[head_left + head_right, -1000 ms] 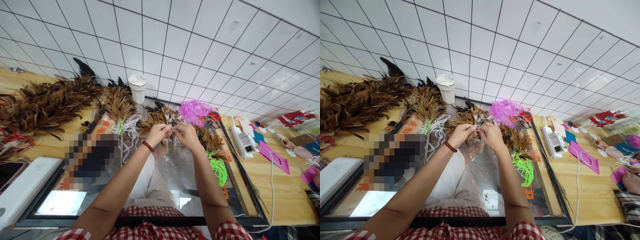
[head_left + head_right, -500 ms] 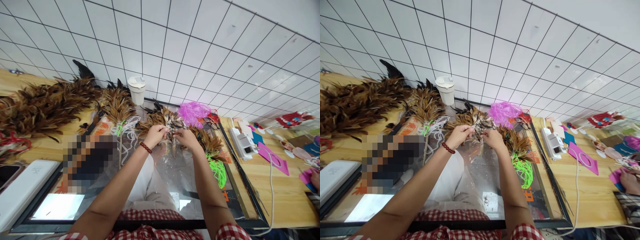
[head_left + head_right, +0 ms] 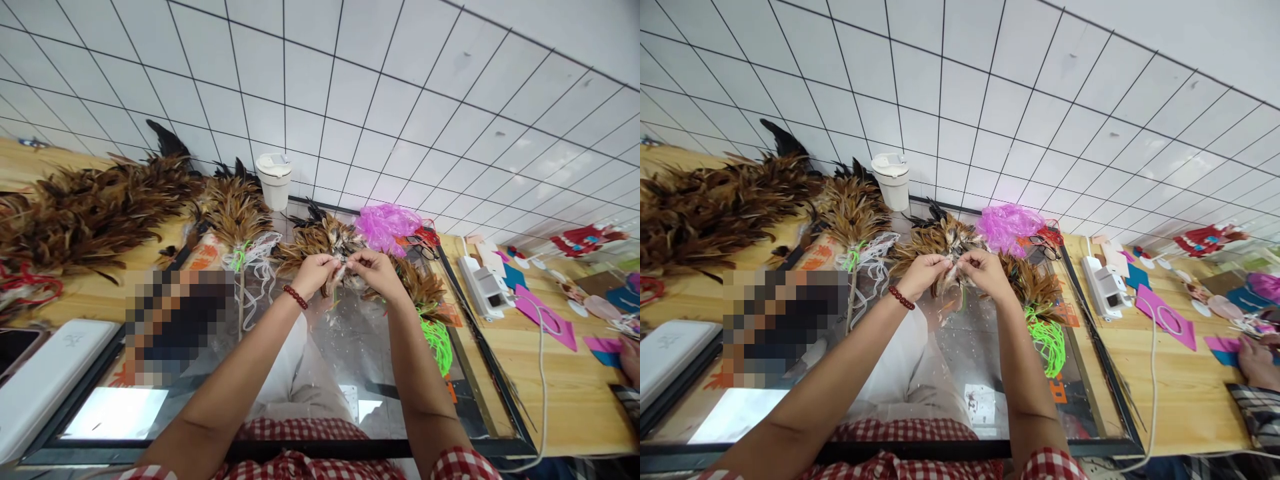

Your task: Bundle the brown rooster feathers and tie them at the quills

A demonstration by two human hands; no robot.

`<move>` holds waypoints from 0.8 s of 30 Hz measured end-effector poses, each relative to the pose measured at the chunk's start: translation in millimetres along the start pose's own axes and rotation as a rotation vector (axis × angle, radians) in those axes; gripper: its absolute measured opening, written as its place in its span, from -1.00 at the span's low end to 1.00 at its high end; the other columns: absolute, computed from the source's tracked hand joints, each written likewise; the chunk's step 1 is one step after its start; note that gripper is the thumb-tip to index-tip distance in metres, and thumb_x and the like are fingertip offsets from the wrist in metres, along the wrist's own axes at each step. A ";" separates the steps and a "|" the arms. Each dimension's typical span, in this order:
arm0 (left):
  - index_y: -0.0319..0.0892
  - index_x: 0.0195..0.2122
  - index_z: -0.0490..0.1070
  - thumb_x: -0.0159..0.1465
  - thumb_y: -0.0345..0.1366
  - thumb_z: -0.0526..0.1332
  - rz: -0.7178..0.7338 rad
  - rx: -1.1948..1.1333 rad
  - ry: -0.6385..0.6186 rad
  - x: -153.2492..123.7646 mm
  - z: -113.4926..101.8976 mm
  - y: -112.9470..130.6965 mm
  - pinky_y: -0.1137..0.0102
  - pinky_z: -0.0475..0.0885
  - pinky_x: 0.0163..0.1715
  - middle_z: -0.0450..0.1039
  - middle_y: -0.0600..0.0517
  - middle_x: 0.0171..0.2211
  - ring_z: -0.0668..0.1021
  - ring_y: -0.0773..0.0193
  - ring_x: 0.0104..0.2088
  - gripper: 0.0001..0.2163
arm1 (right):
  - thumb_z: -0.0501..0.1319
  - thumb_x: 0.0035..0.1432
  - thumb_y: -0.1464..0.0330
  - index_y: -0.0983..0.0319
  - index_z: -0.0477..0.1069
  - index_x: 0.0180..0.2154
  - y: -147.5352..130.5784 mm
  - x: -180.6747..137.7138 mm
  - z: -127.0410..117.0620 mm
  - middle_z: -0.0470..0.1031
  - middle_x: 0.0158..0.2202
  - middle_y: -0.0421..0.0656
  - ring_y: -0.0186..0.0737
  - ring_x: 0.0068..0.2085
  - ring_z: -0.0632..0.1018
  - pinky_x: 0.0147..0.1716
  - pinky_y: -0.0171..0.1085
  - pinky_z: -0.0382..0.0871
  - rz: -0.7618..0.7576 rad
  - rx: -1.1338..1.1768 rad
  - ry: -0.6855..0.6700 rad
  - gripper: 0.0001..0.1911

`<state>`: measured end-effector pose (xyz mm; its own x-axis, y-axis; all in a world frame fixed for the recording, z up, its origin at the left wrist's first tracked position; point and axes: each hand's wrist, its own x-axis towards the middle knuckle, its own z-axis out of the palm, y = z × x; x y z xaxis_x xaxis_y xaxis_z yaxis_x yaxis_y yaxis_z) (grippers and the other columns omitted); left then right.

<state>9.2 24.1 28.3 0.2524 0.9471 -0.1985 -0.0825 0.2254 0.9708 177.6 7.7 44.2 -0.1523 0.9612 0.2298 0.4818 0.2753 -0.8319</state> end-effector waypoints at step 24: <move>-0.26 -0.58 0.41 0.03 -0.25 0.29 0.065 -0.069 0.081 1.2 -20.9 19.8 0.51 0.26 -0.56 0.35 0.09 -0.67 0.36 0.46 -0.63 -0.82 | 0.18 0.04 0.51 0.12 0.56 -0.27 -3.2 -2.9 38.6 0.48 -0.29 -0.14 -0.24 -0.22 0.49 -0.30 -0.35 0.27 -0.125 -0.683 -0.468 -0.74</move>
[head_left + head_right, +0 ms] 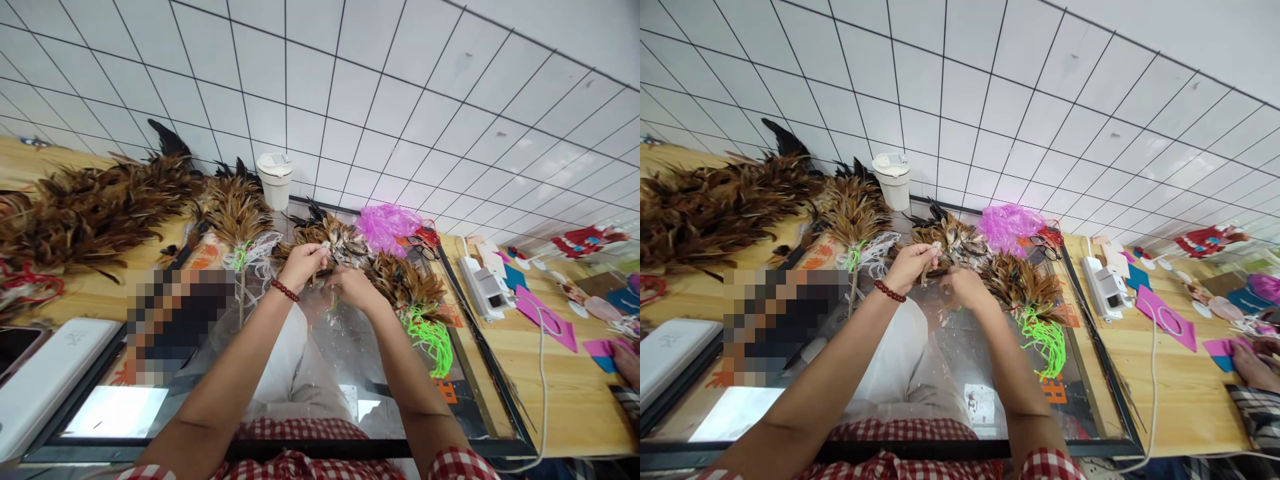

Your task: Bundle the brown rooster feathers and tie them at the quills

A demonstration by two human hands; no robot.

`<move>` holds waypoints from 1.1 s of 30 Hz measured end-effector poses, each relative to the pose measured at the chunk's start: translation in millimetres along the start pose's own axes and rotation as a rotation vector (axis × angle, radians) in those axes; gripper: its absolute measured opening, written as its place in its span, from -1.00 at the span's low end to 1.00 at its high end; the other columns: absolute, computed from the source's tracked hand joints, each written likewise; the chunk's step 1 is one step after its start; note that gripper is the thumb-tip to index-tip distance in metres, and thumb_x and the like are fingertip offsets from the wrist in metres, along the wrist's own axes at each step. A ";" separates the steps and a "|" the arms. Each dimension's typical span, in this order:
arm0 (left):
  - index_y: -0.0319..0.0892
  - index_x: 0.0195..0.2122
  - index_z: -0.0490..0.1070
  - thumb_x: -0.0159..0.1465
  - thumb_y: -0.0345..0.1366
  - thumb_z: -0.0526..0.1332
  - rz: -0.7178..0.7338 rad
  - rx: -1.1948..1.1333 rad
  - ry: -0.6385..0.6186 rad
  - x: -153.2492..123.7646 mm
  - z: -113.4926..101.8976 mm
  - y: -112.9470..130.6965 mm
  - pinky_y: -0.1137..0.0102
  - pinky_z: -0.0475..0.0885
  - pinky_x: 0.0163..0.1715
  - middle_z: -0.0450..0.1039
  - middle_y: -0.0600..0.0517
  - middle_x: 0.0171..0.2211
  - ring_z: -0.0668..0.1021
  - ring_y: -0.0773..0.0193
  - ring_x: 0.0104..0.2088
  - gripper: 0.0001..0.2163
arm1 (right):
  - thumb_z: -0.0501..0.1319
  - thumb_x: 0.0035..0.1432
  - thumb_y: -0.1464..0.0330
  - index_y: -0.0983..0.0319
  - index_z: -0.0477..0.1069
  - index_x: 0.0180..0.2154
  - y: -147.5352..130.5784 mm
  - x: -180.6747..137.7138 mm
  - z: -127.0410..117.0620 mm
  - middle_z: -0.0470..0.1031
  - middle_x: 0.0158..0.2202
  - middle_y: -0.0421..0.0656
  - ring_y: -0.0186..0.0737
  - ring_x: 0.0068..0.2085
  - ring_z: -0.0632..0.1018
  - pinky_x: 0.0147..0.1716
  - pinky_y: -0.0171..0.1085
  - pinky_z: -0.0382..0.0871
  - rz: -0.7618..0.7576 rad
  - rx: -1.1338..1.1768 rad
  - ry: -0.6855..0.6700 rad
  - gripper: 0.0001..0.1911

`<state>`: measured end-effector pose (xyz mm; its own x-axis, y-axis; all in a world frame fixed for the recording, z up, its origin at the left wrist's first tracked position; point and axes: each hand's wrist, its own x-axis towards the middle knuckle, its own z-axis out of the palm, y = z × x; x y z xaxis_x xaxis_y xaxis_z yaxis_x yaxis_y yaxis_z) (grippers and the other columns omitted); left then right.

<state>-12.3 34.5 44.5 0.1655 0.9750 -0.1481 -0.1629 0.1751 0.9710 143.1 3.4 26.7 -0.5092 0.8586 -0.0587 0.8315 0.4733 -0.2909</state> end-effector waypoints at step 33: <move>-0.29 -0.49 0.44 0.03 -0.30 0.38 -0.230 -0.416 -0.213 -0.9 9.2 -10.1 0.52 0.36 -0.50 0.42 0.06 -0.59 0.45 0.44 -0.58 -0.83 | 0.24 0.12 0.31 0.11 0.56 -0.37 -7.6 2.5 3.6 0.37 -0.23 -0.12 -0.22 -0.18 0.45 -0.18 -0.17 0.40 -0.053 0.552 0.976 -0.89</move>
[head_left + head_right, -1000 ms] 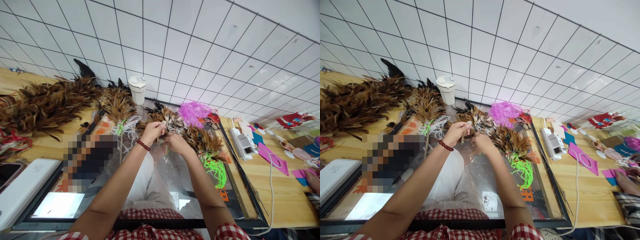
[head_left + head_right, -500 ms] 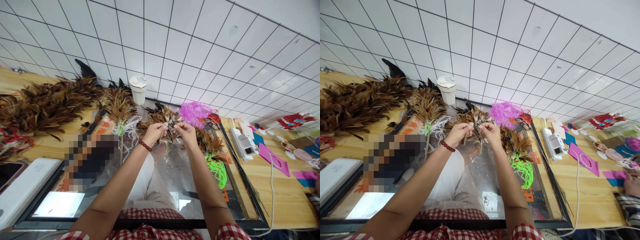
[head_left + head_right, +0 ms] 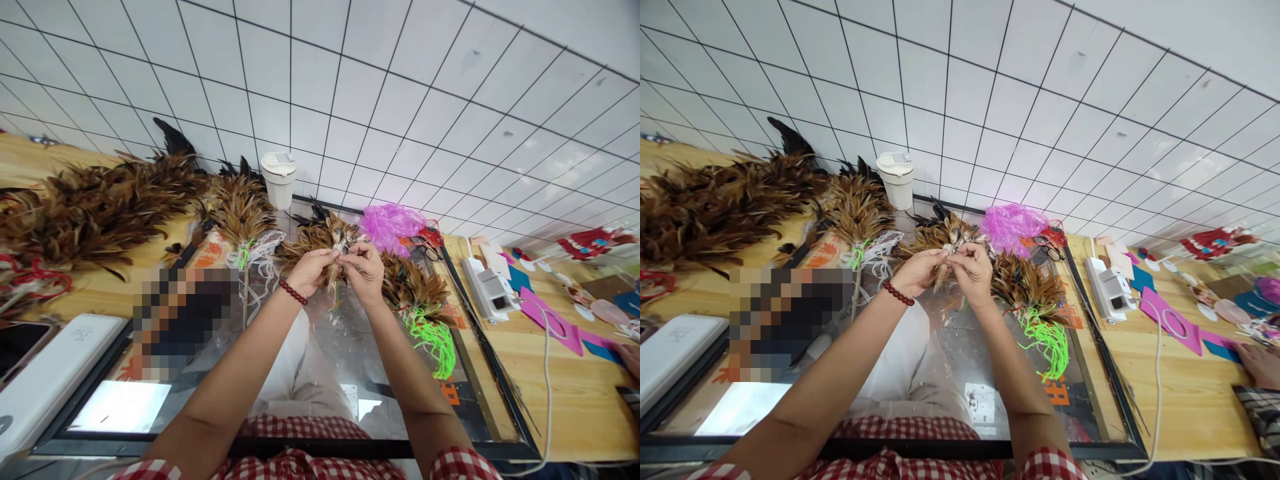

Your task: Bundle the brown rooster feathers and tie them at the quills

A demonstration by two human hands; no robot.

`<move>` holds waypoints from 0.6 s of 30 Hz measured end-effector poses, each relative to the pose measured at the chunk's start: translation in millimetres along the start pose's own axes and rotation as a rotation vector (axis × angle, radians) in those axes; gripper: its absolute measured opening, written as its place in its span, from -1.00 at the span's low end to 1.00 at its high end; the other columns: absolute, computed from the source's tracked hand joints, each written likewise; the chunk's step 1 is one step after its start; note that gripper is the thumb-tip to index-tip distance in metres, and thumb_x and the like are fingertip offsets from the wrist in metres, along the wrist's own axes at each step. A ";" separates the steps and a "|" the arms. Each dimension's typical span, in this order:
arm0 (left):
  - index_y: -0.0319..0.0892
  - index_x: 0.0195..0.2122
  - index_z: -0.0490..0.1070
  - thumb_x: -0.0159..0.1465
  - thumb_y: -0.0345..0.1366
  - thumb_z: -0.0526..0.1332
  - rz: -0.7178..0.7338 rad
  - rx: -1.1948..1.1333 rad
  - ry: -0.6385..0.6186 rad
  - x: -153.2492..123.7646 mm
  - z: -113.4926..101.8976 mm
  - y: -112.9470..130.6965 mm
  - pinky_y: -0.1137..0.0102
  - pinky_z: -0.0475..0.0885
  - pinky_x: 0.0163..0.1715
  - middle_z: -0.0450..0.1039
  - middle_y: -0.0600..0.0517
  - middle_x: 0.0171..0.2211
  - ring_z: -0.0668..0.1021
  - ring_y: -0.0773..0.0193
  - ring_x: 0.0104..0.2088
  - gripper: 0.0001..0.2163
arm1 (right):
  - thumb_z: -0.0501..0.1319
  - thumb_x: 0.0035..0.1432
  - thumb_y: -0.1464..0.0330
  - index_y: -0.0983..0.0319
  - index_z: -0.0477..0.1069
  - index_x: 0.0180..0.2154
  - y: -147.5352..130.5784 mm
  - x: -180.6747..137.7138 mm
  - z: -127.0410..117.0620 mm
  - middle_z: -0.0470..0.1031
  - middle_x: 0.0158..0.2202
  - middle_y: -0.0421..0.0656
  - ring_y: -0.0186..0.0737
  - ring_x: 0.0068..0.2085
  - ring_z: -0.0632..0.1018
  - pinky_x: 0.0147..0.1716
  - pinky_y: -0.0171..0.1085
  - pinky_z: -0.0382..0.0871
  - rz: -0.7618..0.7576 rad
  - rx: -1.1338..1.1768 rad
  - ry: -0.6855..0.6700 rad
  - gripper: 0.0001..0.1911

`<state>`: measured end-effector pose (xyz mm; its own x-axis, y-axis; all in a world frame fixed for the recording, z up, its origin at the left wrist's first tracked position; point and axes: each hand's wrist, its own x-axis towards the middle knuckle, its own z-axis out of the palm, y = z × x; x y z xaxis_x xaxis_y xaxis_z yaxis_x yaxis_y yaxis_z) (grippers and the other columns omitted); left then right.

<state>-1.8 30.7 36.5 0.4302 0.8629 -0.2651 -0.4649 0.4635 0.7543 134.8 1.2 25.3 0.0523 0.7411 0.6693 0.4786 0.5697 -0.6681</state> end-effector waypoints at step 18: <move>-0.28 -0.50 0.38 0.08 -0.29 0.33 0.142 0.067 0.092 -3.7 7.7 -1.9 0.51 0.33 -0.54 0.38 0.07 -0.62 0.42 0.43 -0.61 -0.81 | 0.31 0.05 0.31 0.19 0.52 -0.35 -4.3 8.7 -6.8 0.43 -0.25 -0.13 -0.23 -0.18 0.47 -0.12 -0.18 0.37 0.041 0.078 0.000 -0.90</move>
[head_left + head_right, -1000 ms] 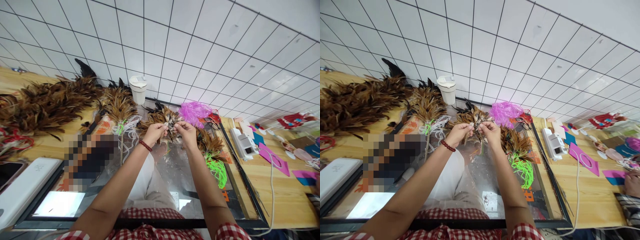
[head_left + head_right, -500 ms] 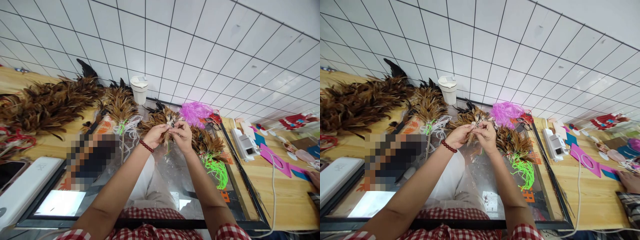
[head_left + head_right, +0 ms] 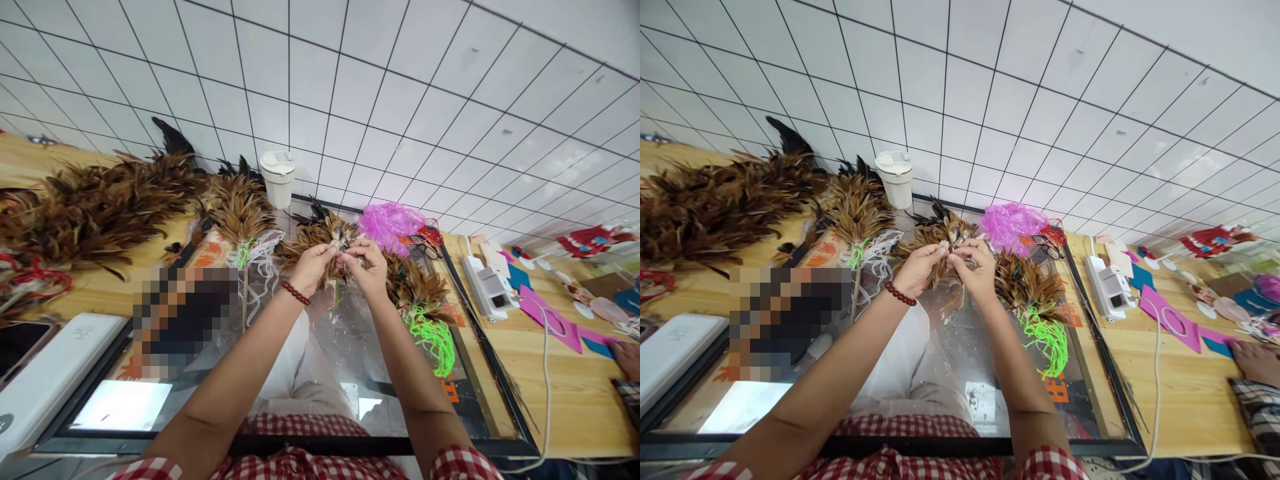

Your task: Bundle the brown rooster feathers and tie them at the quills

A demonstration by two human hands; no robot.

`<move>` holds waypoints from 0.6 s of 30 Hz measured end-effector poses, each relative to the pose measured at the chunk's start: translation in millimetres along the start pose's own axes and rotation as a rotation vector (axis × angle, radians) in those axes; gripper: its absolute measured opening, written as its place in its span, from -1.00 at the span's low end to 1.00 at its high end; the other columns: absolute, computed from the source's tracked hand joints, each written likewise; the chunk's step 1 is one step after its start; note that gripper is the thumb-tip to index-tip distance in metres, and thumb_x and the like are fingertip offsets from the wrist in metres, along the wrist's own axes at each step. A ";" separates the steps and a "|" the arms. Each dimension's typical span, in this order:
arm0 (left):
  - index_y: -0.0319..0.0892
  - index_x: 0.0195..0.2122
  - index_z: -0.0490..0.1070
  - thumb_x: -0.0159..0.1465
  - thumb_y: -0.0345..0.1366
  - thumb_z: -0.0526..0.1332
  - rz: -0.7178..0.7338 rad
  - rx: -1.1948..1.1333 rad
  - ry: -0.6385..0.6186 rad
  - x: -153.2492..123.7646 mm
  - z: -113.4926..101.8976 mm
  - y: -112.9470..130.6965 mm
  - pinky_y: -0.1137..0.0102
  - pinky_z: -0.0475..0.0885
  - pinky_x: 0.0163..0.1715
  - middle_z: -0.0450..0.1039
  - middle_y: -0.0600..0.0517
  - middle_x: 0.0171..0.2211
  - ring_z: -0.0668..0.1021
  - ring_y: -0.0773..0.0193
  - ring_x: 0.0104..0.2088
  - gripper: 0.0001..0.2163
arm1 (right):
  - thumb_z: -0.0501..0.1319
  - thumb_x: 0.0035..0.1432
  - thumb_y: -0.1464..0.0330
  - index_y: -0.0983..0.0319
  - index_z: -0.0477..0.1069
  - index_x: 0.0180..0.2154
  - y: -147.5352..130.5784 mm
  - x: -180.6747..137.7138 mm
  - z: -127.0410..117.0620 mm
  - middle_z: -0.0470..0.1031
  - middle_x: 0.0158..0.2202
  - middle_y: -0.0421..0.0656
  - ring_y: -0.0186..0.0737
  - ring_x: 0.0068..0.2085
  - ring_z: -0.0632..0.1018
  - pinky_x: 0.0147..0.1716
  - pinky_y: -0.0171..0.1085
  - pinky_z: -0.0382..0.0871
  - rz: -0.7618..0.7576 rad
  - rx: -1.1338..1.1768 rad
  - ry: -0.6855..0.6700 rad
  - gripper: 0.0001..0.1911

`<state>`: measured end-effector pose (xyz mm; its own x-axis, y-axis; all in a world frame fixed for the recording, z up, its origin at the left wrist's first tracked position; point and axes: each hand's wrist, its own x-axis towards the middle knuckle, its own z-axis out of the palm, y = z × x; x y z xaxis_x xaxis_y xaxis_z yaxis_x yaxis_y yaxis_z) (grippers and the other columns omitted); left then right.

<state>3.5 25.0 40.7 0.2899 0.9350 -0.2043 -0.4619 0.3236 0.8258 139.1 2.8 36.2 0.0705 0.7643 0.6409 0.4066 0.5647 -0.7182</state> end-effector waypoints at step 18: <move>-0.24 -0.66 0.36 0.11 -0.22 0.24 0.090 0.409 -0.310 -8.1 -3.6 10.4 0.48 0.26 -0.49 0.32 0.05 -0.66 0.36 0.40 -0.57 -0.73 | 0.29 0.06 0.22 0.14 0.52 -0.19 15.0 5.7 -13.2 0.43 -0.27 -0.17 -0.29 -0.27 0.48 -0.23 -0.25 0.40 0.250 0.294 -0.271 -0.75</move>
<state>-6.7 21.3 49.1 0.5273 0.8496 -0.0089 -0.1494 0.1030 0.9834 157.6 11.5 32.6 -0.1226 0.9197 0.3729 0.1295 0.3873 -0.9128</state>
